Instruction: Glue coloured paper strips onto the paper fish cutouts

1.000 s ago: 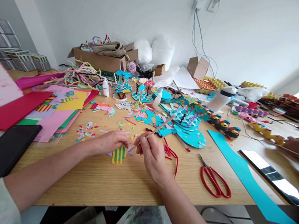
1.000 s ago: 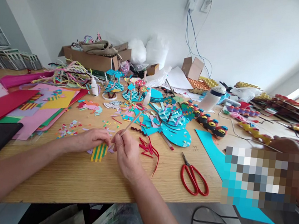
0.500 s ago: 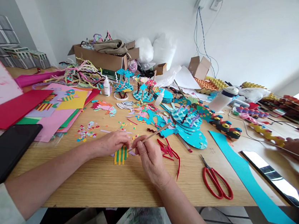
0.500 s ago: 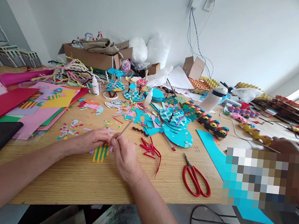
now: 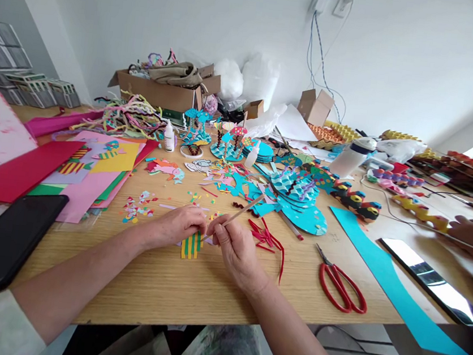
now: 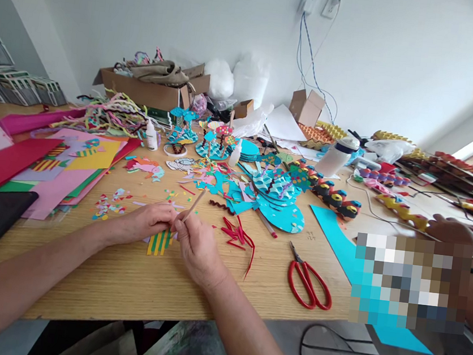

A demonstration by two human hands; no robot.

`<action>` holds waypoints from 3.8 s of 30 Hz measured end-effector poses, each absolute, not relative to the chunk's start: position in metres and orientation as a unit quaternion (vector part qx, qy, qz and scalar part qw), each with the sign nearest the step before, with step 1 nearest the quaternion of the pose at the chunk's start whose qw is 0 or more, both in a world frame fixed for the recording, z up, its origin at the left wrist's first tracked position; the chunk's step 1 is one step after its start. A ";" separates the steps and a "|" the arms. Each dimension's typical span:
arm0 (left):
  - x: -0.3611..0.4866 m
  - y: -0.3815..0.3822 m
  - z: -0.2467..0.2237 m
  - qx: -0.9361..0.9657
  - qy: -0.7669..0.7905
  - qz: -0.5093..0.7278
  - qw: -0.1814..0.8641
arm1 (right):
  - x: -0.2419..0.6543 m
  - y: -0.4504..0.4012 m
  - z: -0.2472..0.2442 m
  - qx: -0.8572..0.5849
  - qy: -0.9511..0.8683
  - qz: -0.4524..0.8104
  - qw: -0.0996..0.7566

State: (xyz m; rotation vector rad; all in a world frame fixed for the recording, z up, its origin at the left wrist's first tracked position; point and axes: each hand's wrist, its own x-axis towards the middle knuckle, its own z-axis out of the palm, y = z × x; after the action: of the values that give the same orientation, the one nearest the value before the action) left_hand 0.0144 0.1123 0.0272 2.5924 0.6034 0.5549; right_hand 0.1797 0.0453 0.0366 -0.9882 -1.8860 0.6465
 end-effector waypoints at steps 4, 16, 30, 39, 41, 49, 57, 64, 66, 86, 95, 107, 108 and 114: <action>0.014 0.112 0.028 0.935 0.219 0.186 0.211 | 0.182 0.042 0.038 -0.391 -0.764 0.271 0.436; 0.014 0.111 0.029 0.933 0.214 0.201 0.206 | 0.181 0.043 0.037 -0.387 -0.764 0.272 0.439; 0.012 0.114 0.024 0.929 0.214 0.203 0.224 | 0.182 0.044 0.036 -0.395 -0.753 0.285 0.443; 0.006 0.113 0.044 0.886 0.297 0.238 0.264 | 0.184 0.045 0.040 -0.425 -0.696 0.258 0.517; 0.001 0.109 0.057 0.881 0.326 0.251 0.235 | 0.184 0.045 0.040 -0.431 -0.692 0.255 0.521; -0.003 0.046 0.058 0.937 0.328 0.082 0.086 | 0.181 0.047 0.037 -0.423 -0.712 0.274 0.489; 0.005 0.028 0.028 0.914 0.380 0.136 0.030 | 0.181 0.047 0.037 -0.418 -0.719 0.275 0.482; 0.015 0.023 0.021 0.905 0.411 0.110 -0.008 | 0.180 0.047 0.037 -0.417 -0.715 0.279 0.487; 0.017 0.023 0.021 0.901 0.423 0.097 -0.009 | 0.180 0.047 0.037 -0.416 -0.716 0.279 0.486; 0.021 0.019 0.018 0.886 0.457 0.076 -0.033 | 0.182 0.065 0.036 -0.424 -0.731 0.294 0.447; 0.021 0.019 0.019 0.884 0.462 0.065 -0.027 | 0.183 0.064 0.037 -0.422 -0.729 0.296 0.451; 0.021 0.019 0.016 0.886 0.457 0.064 -0.040 | 0.183 0.069 0.039 -0.415 -0.730 0.306 0.448; 0.021 0.019 0.016 0.886 0.457 0.065 -0.041 | 0.183 0.069 0.039 -0.416 -0.730 0.312 0.444; 0.023 0.018 0.017 0.882 0.465 0.061 -0.052 | 0.180 0.076 0.036 -0.420 -0.729 0.318 0.438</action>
State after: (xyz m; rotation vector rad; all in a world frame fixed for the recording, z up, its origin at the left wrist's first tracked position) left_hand 0.0225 0.0178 0.0175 2.8648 1.5117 0.1988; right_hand 0.1799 0.0763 0.0361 -1.0436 -1.8116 0.7906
